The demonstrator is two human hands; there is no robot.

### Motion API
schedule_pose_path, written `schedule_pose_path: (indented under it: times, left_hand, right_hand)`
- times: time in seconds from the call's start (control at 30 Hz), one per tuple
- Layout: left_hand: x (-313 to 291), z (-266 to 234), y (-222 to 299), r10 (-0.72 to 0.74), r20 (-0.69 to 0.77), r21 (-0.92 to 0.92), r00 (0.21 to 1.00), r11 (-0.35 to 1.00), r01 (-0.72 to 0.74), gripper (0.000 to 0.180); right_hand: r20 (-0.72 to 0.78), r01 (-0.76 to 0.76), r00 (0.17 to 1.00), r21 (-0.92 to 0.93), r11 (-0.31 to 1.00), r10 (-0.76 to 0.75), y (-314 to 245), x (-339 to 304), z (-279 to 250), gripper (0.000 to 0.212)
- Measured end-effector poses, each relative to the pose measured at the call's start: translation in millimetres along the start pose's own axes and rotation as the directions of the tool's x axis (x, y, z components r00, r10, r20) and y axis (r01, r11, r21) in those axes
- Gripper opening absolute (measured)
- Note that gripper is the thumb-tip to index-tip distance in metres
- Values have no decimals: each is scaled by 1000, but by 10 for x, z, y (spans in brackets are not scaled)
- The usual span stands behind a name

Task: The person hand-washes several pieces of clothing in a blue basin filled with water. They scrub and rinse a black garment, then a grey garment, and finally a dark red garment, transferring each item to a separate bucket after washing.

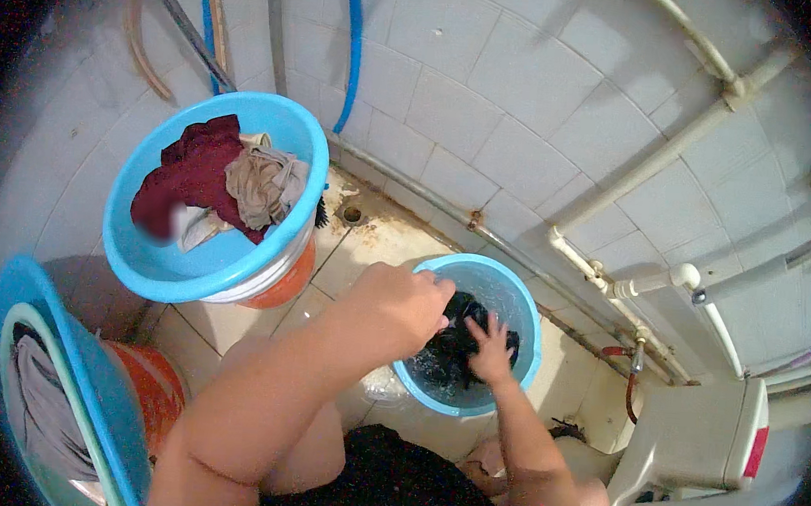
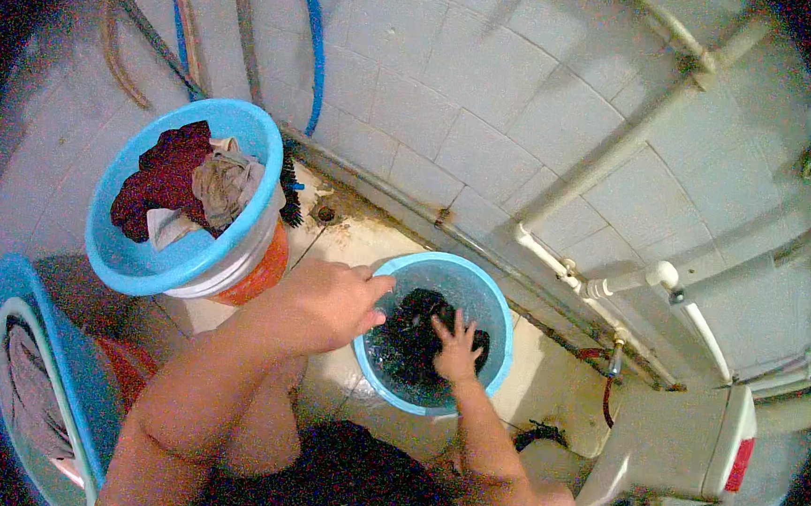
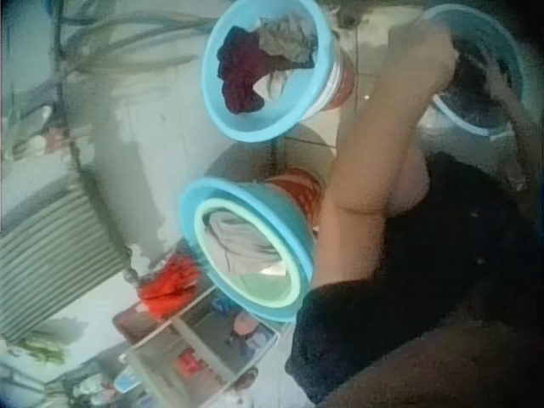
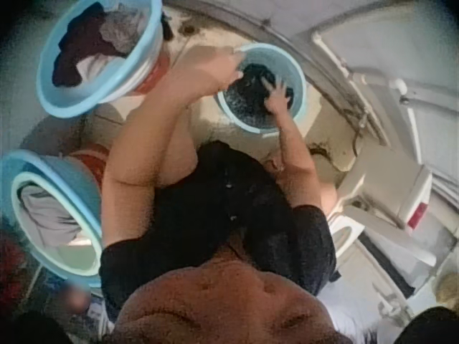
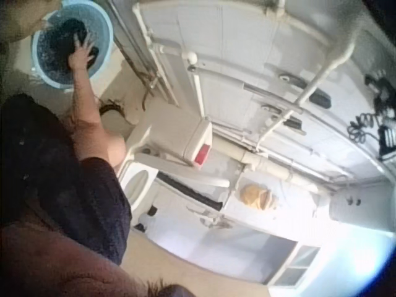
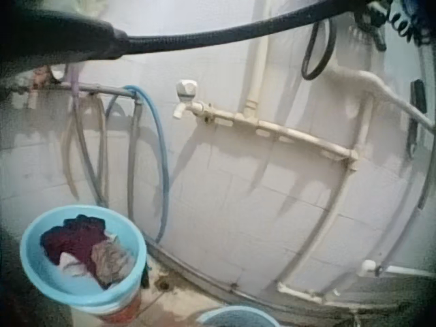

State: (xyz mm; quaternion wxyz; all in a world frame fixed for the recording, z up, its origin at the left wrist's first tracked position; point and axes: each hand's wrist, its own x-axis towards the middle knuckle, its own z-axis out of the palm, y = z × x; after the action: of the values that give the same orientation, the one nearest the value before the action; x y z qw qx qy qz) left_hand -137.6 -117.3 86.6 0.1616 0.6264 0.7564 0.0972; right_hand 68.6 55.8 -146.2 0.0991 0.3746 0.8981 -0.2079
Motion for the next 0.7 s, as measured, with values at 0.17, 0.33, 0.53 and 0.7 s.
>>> schedule_pose_path:
  times: [0.17, 0.33, 0.53, 0.7]
  left_hand:
    - [-19, -41, 4, 29, 26, 45, 999, 999, -30, 40]
    - [10, -66, 26, 30, 106, 101, 994, 994, -41, 39]
    - [45, 39, 64, 13, 42, 70, 999, 997, -16, 34]
    - [120, 163, 20, 54, -11, 73, 998, 996, -53, 30]
  right_hand:
    - [117, -12, 992, -242, 970, 42, -43, 73, 665, 48]
    - [-118, 138, 971, -440, 887, -209, 363, 405, 1246, 38]
    - [184, -146, 970, -72, 987, 157, 185, 665, 936, 35]
    - [159, -18, 987, 127, 992, -2, 376, 614, 489, 48]
